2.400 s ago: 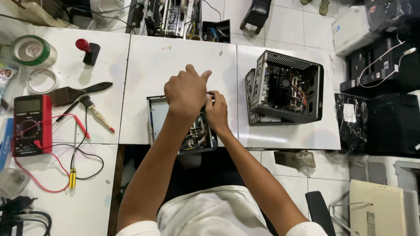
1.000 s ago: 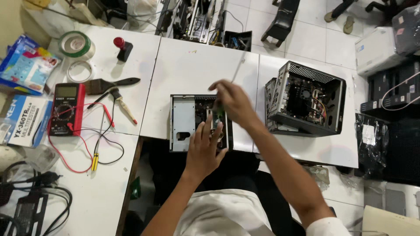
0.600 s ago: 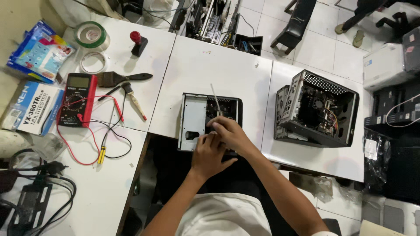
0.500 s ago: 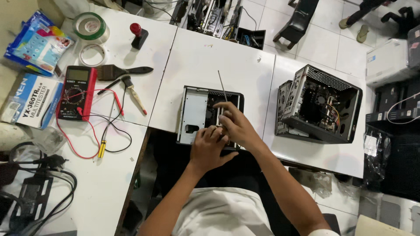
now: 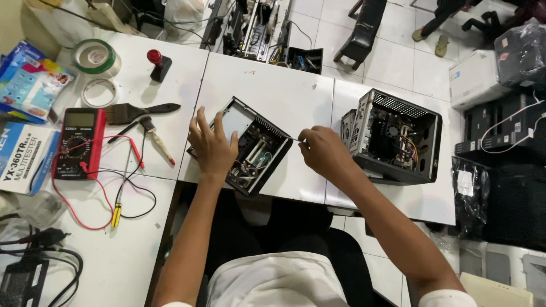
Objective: The person uses a screwdriver to remove screws from the casing of a small electronic device on a white workbench. They then manipulate internal components and wires with their hands and the screwdriver, occasionally moving the device to access different areas.
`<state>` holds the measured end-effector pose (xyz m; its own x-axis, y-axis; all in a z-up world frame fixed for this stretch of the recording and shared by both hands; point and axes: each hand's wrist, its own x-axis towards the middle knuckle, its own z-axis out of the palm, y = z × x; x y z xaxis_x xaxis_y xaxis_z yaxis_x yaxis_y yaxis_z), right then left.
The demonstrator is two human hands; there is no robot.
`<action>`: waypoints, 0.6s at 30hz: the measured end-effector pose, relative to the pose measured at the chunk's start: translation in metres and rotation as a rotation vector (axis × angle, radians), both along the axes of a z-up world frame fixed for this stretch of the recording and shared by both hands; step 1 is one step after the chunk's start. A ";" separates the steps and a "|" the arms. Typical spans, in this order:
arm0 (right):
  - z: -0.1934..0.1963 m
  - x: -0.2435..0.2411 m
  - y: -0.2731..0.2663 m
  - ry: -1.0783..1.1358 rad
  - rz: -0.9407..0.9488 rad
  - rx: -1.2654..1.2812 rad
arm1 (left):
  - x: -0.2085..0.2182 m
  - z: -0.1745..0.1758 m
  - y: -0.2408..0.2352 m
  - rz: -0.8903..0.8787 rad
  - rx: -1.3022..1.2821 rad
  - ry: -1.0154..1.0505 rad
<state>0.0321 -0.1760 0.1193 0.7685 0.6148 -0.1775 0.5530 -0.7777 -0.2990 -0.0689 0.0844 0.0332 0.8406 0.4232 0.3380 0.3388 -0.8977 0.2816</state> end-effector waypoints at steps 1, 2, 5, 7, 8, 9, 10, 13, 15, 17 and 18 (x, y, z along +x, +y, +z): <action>0.017 0.001 0.007 0.003 -0.003 -0.003 | 0.005 -0.002 -0.001 -0.003 -0.003 0.003; 0.033 0.001 0.014 0.019 0.024 -0.031 | 0.010 -0.004 -0.001 -0.027 -0.017 0.131; 0.069 0.012 0.037 0.035 0.089 -0.028 | 0.019 -0.018 0.002 -0.037 0.055 0.266; 0.092 0.017 0.051 0.035 0.127 0.004 | 0.019 -0.026 0.000 -0.023 0.144 0.274; 0.105 0.019 0.057 0.000 0.151 0.032 | 0.017 -0.028 -0.003 0.014 0.137 0.315; 0.117 0.019 0.063 -0.033 0.175 0.057 | 0.013 -0.031 -0.008 0.051 0.127 0.358; 0.115 0.024 0.066 -0.031 0.179 0.057 | 0.008 -0.029 -0.015 0.054 0.126 0.360; 0.110 0.032 0.074 -0.099 0.219 0.133 | -0.007 -0.023 -0.031 0.148 0.125 0.341; 0.112 0.030 0.078 0.012 0.258 0.231 | -0.014 -0.016 -0.036 0.170 0.128 0.355; 0.106 0.029 0.071 0.023 0.282 0.287 | -0.014 -0.017 -0.034 0.160 0.135 0.348; 0.102 0.029 0.067 0.034 0.301 0.346 | -0.014 -0.018 -0.033 0.146 0.145 0.341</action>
